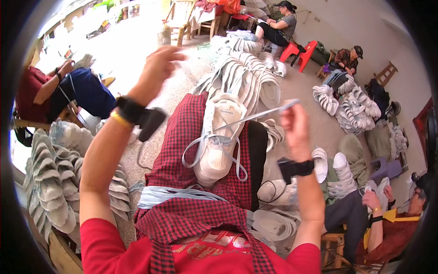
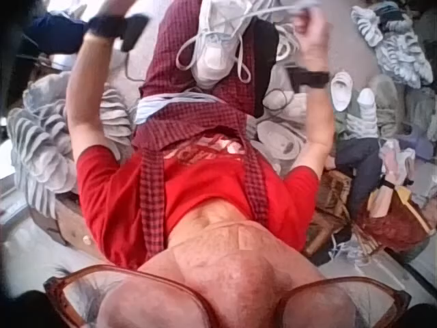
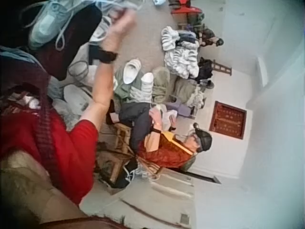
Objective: Thread laces through the eyelets of a shoe component in a manufacturing workshop.
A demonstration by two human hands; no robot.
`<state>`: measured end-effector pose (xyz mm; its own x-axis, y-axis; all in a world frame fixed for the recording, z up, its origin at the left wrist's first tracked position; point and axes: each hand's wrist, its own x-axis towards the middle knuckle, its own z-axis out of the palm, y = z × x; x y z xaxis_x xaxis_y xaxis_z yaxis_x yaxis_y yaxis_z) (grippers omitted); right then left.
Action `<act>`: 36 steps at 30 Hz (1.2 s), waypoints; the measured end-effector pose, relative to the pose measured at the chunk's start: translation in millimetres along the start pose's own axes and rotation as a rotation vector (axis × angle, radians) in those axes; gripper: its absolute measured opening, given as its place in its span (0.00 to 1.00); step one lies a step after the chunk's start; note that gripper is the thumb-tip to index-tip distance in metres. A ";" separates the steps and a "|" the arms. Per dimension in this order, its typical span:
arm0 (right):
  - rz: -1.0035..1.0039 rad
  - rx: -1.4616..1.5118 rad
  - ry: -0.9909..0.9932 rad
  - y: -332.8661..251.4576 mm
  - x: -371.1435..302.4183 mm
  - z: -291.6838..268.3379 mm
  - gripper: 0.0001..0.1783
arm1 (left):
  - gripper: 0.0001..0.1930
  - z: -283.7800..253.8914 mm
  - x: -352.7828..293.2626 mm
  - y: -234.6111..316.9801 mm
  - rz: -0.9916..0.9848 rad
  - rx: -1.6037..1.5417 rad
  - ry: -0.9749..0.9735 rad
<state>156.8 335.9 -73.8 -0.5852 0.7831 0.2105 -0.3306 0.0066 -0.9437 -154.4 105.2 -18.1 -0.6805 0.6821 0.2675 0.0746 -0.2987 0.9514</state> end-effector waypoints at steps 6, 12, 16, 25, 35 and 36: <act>-0.027 0.321 0.295 -3.0 45.5 -200.8 0.12 | 0.16 -279.7 18.3 -68.3 0.027 -0.190 0.748; 0.130 -1.231 -0.056 32.8 14.6 -161.2 0.14 | 0.22 -161.5 -26.5 -85.9 -0.204 0.435 0.291; -0.395 -1.046 -0.250 27.0 -21.9 -32.5 0.09 | 0.07 -42.4 -81.4 -66.9 0.163 0.684 -0.303; -0.727 -1.072 -0.683 25.5 -50.6 56.0 0.10 | 0.08 23.8 -98.0 -67.4 0.474 1.040 -0.625; -0.819 -1.016 -0.601 41.8 -42.4 66.7 0.09 | 0.08 24.8 -80.9 -70.1 0.114 0.667 -0.444; -0.818 -1.019 -0.602 43.7 -39.9 63.7 0.09 | 0.08 27.5 -78.0 -68.6 0.203 0.695 -0.347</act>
<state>118.5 265.3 -107.2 -0.7967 -0.0337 0.6034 -0.2075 0.9530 -0.2207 -86.4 90.8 -100.0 -0.3477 0.8619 0.3691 0.6871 -0.0336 0.7258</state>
